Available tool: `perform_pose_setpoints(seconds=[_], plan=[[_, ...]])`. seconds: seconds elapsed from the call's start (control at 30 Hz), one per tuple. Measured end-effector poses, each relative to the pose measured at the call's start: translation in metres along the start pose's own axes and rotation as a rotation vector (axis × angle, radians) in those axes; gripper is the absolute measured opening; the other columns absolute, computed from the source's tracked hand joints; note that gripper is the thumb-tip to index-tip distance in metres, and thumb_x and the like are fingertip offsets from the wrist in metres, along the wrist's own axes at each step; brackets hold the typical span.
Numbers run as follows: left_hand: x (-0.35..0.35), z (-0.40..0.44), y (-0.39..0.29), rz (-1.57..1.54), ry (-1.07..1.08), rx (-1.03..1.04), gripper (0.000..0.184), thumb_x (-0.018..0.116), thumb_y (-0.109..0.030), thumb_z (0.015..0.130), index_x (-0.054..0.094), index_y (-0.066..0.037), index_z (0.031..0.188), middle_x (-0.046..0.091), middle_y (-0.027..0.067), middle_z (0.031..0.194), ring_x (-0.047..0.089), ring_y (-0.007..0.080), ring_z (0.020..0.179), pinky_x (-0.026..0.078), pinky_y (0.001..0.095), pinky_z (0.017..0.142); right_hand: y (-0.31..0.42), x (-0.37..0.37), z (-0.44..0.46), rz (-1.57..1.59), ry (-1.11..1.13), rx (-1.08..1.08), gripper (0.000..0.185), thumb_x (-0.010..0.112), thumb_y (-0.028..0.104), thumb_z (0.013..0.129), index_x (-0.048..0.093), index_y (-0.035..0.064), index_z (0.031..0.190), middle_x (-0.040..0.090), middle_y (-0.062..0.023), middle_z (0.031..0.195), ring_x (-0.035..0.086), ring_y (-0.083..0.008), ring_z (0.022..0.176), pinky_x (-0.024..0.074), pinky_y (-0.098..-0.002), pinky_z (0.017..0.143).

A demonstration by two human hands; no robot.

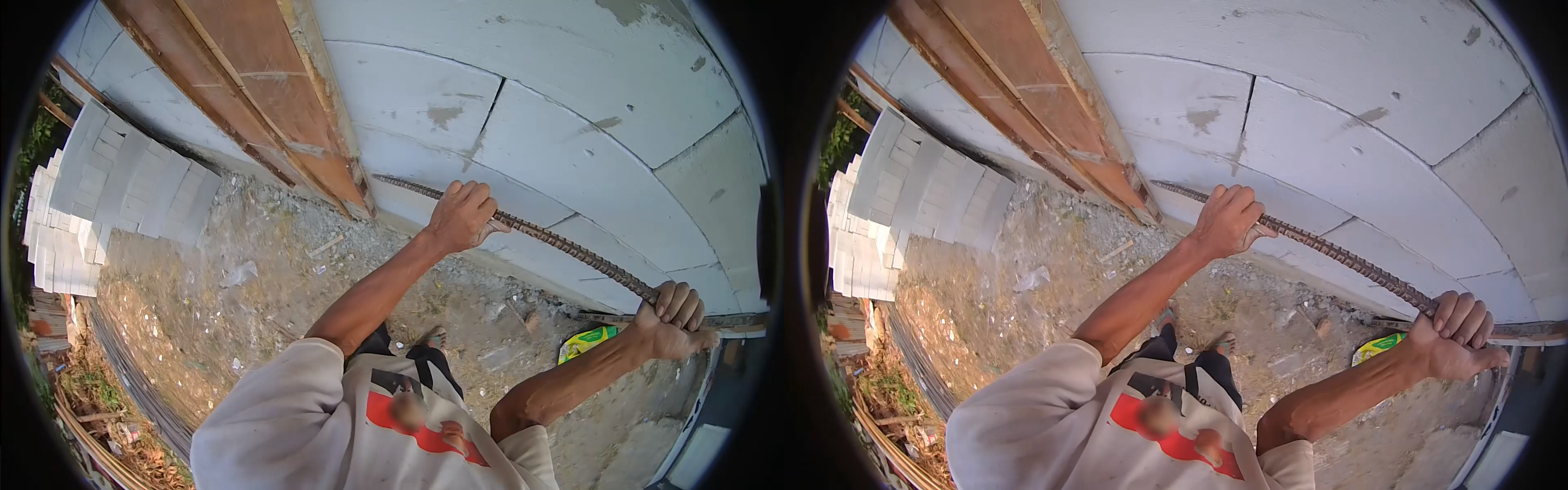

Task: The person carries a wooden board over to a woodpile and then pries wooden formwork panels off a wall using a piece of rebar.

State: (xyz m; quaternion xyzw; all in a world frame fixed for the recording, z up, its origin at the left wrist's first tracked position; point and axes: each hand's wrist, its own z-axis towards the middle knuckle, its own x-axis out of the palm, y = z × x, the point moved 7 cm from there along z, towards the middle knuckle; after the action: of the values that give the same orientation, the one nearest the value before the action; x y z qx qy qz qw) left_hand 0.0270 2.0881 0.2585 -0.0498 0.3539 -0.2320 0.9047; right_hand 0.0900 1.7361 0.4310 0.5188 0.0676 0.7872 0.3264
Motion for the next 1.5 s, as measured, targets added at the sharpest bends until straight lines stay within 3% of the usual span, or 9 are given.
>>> perform_pose_setpoints(seconds=[0.2, 0.5, 0.63, 0.73, 0.83, 0.97, 1.03, 1.13, 1.5], plan=[[-0.039, 0.056, -0.061, -0.072, -0.087, 0.049, 0.037, 0.086, -0.034, 0.074, 0.067, -0.008, 0.092, 0.048, 0.0038, 0.085, 0.049, 0.0222, 0.076, 0.031, 0.0382, 0.071, 0.091, 0.028, 0.028, 0.056, 0.201, -0.003, 0.057, 0.059, 0.051, 0.099, 0.034, 0.0186, 0.060, 0.029, 0.0032, 0.048, 0.024, -0.0112, 0.040, 0.0256, -0.0266, 0.036], [-0.039, -0.006, 0.012, 0.094, -0.011, -0.076, 0.033, 0.086, -0.021, 0.074, 0.067, -0.008, 0.098, 0.050, 0.0026, 0.084, 0.050, 0.0223, 0.078, 0.030, 0.0378, 0.072, -0.017, 0.012, -0.022, -0.402, -0.175, -0.228, 0.052, 0.046, 0.042, 0.109, 0.030, 0.0200, 0.066, 0.022, 0.0024, 0.054, 0.028, -0.0121, 0.045, 0.0321, -0.0283, 0.043], [-0.023, 0.018, 0.024, 0.088, -0.151, -0.172, 0.040, 0.087, -0.023, 0.075, 0.061, -0.010, 0.102, 0.053, 0.0040, 0.090, 0.052, 0.0244, 0.082, 0.030, 0.0393, 0.073, -0.036, -0.031, 0.025, -0.853, -0.594, -0.760, 0.050, 0.054, 0.046, 0.105, 0.057, -0.0026, 0.097, 0.058, -0.0183, 0.090, 0.061, -0.0294, 0.088, 0.0506, -0.0428, 0.081], [-0.009, 0.020, 0.025, 0.043, -0.203, -0.218, 0.044, 0.087, -0.024, 0.076, 0.057, -0.011, 0.104, 0.054, 0.0056, 0.094, 0.053, 0.0254, 0.085, 0.031, 0.0408, 0.074, -0.069, -0.054, 0.069, -1.132, -0.691, -0.629, 0.068, 0.053, 0.040, 0.105, 0.037, -0.0243, 0.124, 0.049, -0.0451, 0.126, 0.058, -0.0483, 0.121, 0.0484, -0.0507, 0.102], [-0.009, 0.017, 0.032, 0.047, -0.214, -0.245, 0.043, 0.086, -0.025, 0.077, 0.057, -0.011, 0.105, 0.054, 0.0068, 0.097, 0.053, 0.0261, 0.088, 0.032, 0.0414, 0.075, -0.073, -0.027, 0.055, -1.048, -0.695, -0.509, 0.070, 0.050, 0.037, 0.107, 0.030, -0.0268, 0.127, 0.046, -0.0462, 0.129, 0.058, -0.0485, 0.120, 0.0523, -0.0504, 0.098], [0.003, 0.012, 0.029, 0.066, -0.136, -0.258, 0.040, 0.084, -0.025, 0.080, 0.061, -0.010, 0.108, 0.053, 0.0060, 0.095, 0.054, 0.0257, 0.090, 0.032, 0.0412, 0.076, -0.053, -0.050, 0.061, -1.141, -0.718, -0.613, 0.056, 0.046, 0.038, 0.108, 0.042, -0.0179, 0.115, 0.057, -0.0334, 0.109, 0.063, -0.0410, 0.094, 0.0562, -0.0511, 0.086], [0.007, 0.003, 0.033, 0.053, -0.044, -0.266, 0.032, 0.081, -0.016, 0.081, 0.063, -0.009, 0.106, 0.051, 0.0050, 0.093, 0.054, 0.0252, 0.089, 0.032, 0.0408, 0.077, -0.058, -0.050, 0.051, -0.465, -0.479, -0.247, 0.042, 0.040, 0.038, 0.110, 0.045, -0.0004, 0.094, 0.051, -0.0158, 0.082, 0.052, -0.0286, 0.068, 0.0536, -0.0446, 0.067], [0.003, -0.010, 0.024, 0.059, -0.007, -0.210, 0.028, 0.076, -0.006, 0.080, 0.064, -0.009, 0.105, 0.050, 0.0043, 0.091, 0.053, 0.0248, 0.087, 0.032, 0.0404, 0.076, -0.020, -0.030, 0.022, -0.161, -0.096, -0.148, 0.049, 0.045, 0.051, 0.109, 0.040, 0.0124, 0.079, 0.033, 0.0000, 0.064, 0.028, -0.0153, 0.052, 0.0294, -0.0296, 0.045], [0.007, -0.069, 0.060, 0.093, 0.109, -0.256, 0.033, 0.073, -0.003, 0.076, 0.066, -0.009, 0.108, 0.052, 0.0037, 0.087, 0.055, 0.0242, 0.085, 0.033, 0.0402, 0.075, -0.059, 0.000, -0.061, -0.362, -0.203, -0.202, 0.053, 0.047, 0.054, 0.107, 0.040, 0.0157, 0.071, 0.029, 0.0028, 0.055, 0.027, -0.0102, 0.043, 0.0275, -0.0231, 0.036]])
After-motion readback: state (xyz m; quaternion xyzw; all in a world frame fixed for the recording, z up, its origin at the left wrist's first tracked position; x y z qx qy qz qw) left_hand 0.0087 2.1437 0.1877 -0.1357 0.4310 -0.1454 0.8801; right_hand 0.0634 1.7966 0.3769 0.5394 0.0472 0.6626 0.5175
